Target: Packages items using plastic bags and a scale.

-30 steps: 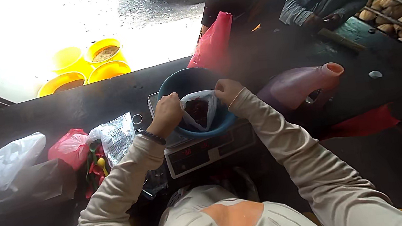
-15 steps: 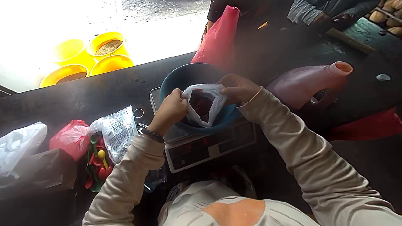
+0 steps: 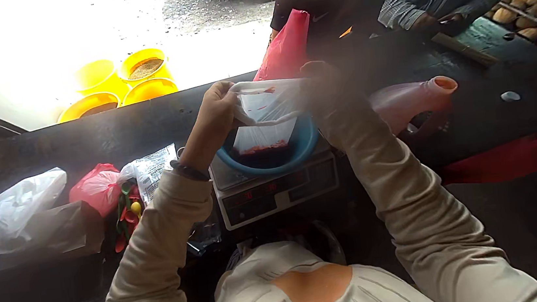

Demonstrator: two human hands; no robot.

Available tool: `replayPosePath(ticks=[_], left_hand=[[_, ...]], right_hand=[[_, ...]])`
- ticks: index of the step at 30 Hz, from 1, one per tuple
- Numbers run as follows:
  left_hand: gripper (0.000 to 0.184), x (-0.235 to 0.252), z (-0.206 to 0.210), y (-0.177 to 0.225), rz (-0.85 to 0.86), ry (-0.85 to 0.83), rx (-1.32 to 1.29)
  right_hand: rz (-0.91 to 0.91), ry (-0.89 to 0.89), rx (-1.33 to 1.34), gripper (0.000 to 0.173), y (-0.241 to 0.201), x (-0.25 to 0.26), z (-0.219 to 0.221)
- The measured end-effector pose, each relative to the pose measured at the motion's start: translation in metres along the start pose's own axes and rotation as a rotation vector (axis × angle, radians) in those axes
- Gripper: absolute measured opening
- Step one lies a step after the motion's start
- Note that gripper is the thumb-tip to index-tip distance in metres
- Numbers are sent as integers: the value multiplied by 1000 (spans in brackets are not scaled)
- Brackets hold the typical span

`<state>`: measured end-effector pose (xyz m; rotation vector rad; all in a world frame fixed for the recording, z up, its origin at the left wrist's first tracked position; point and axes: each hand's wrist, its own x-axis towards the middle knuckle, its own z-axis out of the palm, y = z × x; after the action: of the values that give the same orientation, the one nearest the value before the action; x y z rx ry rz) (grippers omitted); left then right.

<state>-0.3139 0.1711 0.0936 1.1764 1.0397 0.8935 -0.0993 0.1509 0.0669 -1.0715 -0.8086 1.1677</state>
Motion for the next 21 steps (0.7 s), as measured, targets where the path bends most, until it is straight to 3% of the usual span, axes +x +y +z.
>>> replayPosePath(ticks=[3, 6, 9, 13, 18, 21], left_hand=[[20, -28, -3, -22, 9, -14, 236], [21, -44, -8, -52, -15, -63, 509], [27, -56, -10, -67, 66, -8, 729], [47, -61, -10, -68, 190, -8, 563], [19, -58, -12, -69, 262, -81, 277], [38, -51, -14, -61, 208, -102, 323]], right_hand=[[-189, -152, 16, 31, 41, -3, -36], [15, -28, -65, 25, 26, -40, -30], [59, -8, -13, 24, 26, -60, -35], [-21, -18, -75, 32, 34, -72, -38], [-108, 9, -138, 23, 44, -75, -41], [-45, 19, -169, 29, 38, -77, -43]])
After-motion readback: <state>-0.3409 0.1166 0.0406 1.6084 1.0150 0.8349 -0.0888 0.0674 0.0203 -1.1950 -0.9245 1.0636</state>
